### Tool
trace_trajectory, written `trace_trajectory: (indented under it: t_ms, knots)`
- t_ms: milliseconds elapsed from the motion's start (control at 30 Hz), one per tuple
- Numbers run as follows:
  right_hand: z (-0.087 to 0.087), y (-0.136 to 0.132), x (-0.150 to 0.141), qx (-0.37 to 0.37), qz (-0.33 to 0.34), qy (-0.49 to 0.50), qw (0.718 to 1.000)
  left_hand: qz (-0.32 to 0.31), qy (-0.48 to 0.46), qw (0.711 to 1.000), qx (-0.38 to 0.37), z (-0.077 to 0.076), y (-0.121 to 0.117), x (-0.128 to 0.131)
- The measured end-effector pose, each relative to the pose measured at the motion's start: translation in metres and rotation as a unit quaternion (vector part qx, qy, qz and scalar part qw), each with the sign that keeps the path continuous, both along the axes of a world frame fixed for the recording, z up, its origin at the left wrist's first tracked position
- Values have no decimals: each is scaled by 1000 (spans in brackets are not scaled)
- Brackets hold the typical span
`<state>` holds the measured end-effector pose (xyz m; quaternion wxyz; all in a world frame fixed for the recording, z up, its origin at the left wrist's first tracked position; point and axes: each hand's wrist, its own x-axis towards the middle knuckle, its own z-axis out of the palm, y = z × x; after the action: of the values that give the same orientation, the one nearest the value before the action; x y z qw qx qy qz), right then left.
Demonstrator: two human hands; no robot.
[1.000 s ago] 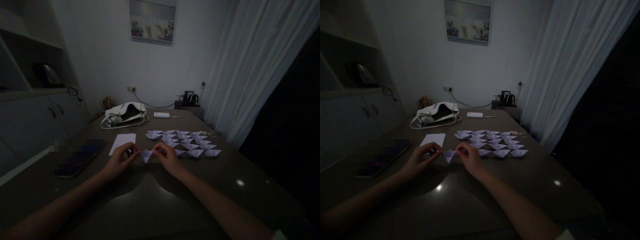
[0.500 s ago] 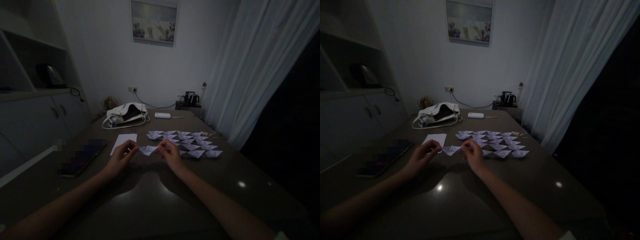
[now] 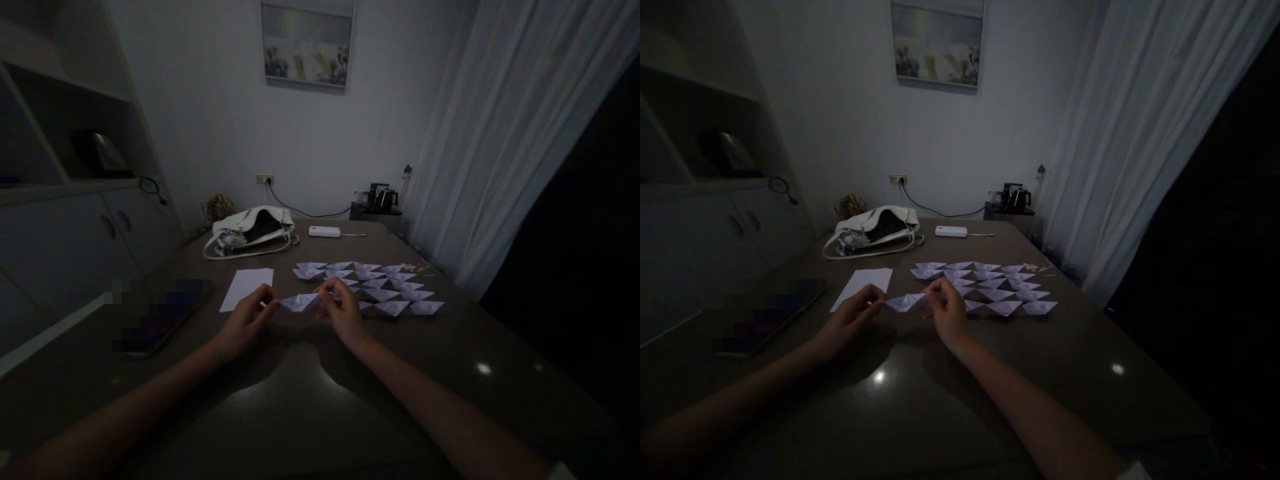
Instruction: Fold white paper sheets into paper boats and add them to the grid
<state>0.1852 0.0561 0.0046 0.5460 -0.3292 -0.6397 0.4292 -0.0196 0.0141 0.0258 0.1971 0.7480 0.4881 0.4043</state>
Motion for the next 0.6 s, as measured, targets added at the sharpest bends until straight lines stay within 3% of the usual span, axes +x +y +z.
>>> trace_trajectory:
  t_ms: [267,433,600]
  knots:
    - [-1,-8,1,82,-14,-184,979,-73,140,982,99,9,-7,1]
    - [6,-13,1,129,4,-220,967,-106,172,977,75,5,-6,0]
    - [0,-13,0,109,39,-201,973,-157,187,969,38,-1,-3,0]
